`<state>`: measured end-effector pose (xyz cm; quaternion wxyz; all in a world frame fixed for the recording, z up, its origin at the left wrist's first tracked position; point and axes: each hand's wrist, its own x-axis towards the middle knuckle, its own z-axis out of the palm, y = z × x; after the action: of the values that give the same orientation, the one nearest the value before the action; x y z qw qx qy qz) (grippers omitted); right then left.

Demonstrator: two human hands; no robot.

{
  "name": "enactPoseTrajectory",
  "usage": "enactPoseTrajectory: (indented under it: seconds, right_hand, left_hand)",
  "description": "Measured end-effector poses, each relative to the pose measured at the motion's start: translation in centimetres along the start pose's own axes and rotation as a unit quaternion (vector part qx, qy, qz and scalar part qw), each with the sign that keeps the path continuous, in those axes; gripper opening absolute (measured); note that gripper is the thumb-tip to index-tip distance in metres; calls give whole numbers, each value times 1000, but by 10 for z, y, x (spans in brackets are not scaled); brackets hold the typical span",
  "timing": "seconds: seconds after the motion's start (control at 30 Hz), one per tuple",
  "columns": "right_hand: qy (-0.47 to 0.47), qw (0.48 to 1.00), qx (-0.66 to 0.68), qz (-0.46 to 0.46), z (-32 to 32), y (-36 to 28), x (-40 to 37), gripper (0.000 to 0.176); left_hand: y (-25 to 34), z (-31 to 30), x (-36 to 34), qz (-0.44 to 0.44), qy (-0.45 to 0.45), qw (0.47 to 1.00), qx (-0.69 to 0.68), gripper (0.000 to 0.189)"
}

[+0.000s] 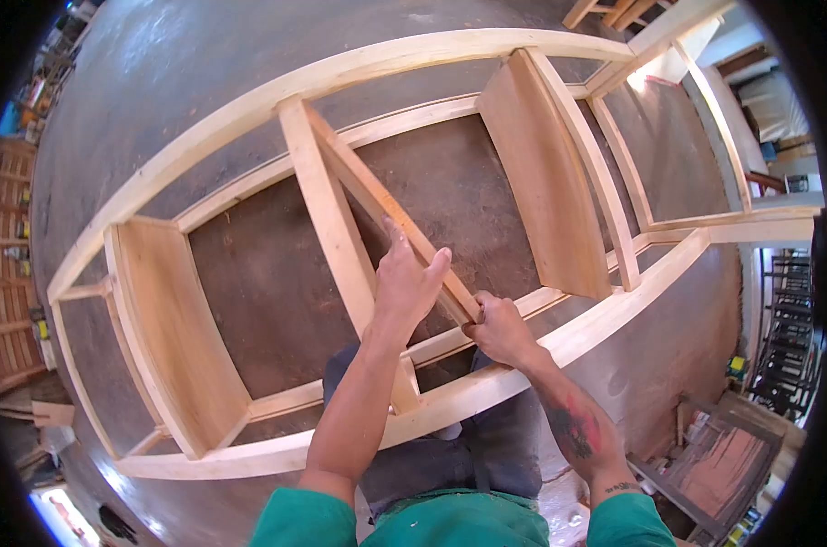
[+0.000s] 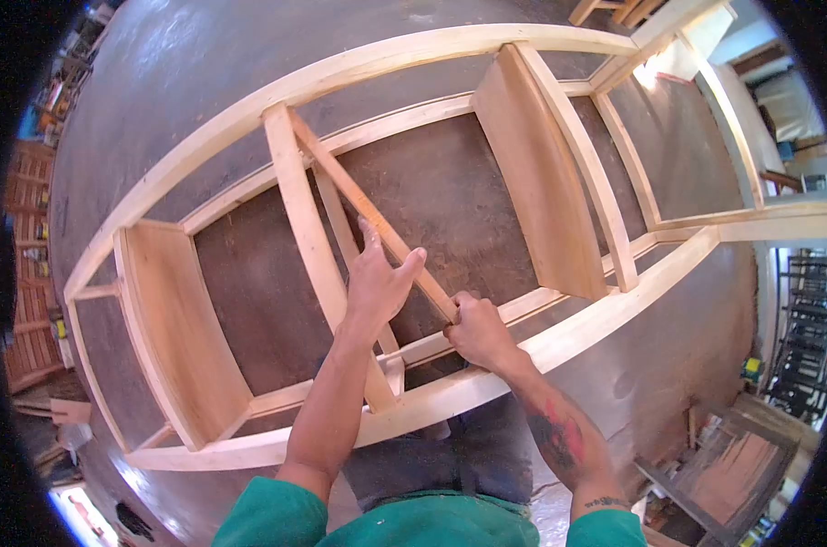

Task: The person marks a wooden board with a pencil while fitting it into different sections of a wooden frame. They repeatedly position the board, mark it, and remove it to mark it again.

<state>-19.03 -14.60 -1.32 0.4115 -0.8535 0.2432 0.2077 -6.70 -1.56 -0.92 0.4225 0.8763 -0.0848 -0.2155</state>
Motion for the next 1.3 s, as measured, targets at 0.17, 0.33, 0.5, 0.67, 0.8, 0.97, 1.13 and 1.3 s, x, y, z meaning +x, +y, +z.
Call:
enactPoseTrajectory:
  seconds: [0.17,0.33,0.5,0.67,0.8,0.97,1.13,1.3]
  right_hand:
    - [-12,1000,10,19,3,3,0,32]
    - [4,1000,15,26,4,12,4,36]
    - [-3,1000,12,27,5,11,3,34]
    - [-27,999,13,37,-1,3,2,35]
    - [-22,999,11,30,2,8,3,35]
    - [17,999,33,18,4,4,1,30]
    - [15,999,8,27,6,8,3,35]
    - [43,999,16,21,7,15,7,37]
  left_hand:
    - [3,-1,-1,-44,-53,997,-30,99]
    - [-24,18,8,29,1,998,62,107]
    - [-13,11,4,14,-13,1000,16,103]
    - [-8,9,3,-20,-37,998,-44,99]
    - [-9,10,3,-7,-25,999,-41,98]
    - [-29,23,8,47,30,998,26,102]
    - [-24,16,7,37,9,999,20,103]
    - [-28,20,10,82,24,994,61,106]
